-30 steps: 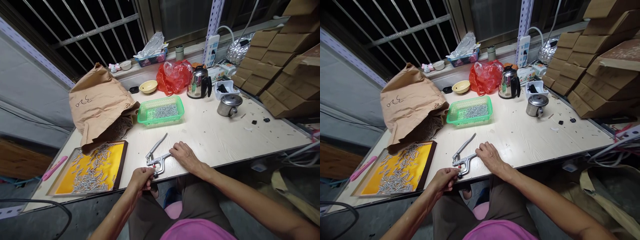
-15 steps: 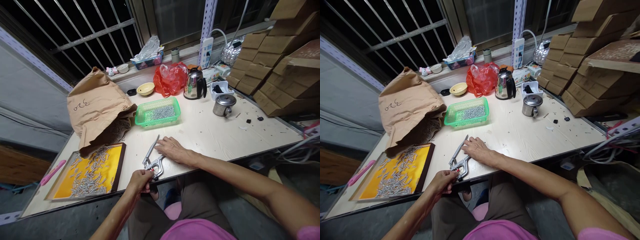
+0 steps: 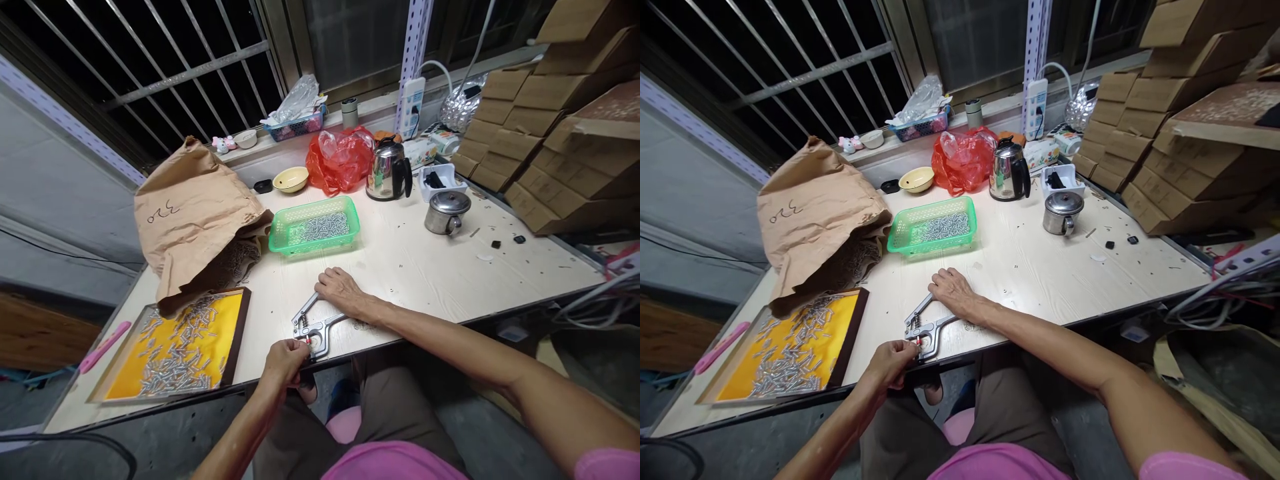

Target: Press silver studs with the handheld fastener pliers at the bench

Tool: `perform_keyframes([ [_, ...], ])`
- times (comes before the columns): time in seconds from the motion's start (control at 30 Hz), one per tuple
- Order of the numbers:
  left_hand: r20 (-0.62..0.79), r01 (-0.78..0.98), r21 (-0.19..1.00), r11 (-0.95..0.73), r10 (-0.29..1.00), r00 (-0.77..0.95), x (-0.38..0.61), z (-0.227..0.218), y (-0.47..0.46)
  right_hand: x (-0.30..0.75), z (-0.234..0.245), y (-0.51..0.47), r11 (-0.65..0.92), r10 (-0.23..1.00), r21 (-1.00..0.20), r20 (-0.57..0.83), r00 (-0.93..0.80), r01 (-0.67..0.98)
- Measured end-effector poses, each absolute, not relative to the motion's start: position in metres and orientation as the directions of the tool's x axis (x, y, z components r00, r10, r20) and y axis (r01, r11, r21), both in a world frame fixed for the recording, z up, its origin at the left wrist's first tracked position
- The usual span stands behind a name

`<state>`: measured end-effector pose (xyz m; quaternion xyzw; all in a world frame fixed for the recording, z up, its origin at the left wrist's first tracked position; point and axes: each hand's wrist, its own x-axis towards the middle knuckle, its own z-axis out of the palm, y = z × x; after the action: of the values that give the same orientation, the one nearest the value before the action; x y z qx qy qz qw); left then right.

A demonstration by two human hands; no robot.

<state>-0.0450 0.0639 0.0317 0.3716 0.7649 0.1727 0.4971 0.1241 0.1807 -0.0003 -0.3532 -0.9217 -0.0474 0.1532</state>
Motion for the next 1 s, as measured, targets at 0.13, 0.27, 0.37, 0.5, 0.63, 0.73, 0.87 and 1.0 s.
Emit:
perform_keyframes([
  [0.13, -0.648, 0.404, 0.628, 0.665, 0.734, -0.203, -0.05, 0.029, 0.064, 0.125, -0.002, 0.18, 0.721, 0.663, -0.06, 0.347, -0.663, 0.69],
  [0.27, -0.667, 0.37, 0.632, 0.681, 0.721, -0.188, -0.047, 0.032, 0.064, 0.126, -0.004, 0.18, 0.701, 0.687, -0.098, 0.357, -0.633, 0.706],
  [0.37, -0.676, 0.356, 0.629, 0.691, 0.712, -0.188, -0.045, 0.034, 0.065, 0.127, -0.003, 0.178, 0.692, 0.692, -0.105, 0.378, -0.615, 0.714],
  [0.5, -0.698, 0.335, 0.617, 0.712, 0.692, -0.186, -0.047, 0.032, 0.068, 0.13, 0.001, 0.172, 0.67, 0.683, -0.084, 0.46, -0.568, 0.737],
  [0.63, -0.692, 0.355, 0.613, 0.705, 0.697, -0.188, -0.048, 0.029, 0.069, 0.131, 0.002, 0.169, 0.657, 0.682, -0.083, 0.489, -0.544, 0.749],
  [0.73, -0.684, 0.39, 0.6, 0.699, 0.701, -0.204, -0.047, 0.031, 0.068, 0.13, 0.0, 0.17, 0.649, 0.694, -0.101, 0.486, -0.532, 0.754],
  [0.87, -0.677, 0.393, 0.599, 0.698, 0.703, -0.216, -0.045, 0.034, 0.067, 0.128, -0.003, 0.172, 0.622, 0.739, -0.151, 0.437, -0.513, 0.768],
  [1.0, -0.689, 0.393, 0.567, 0.724, 0.679, -0.256, -0.044, 0.036, 0.068, 0.128, -0.003, 0.174, 0.618, 0.77, -0.197, 0.345, -0.536, 0.761],
])
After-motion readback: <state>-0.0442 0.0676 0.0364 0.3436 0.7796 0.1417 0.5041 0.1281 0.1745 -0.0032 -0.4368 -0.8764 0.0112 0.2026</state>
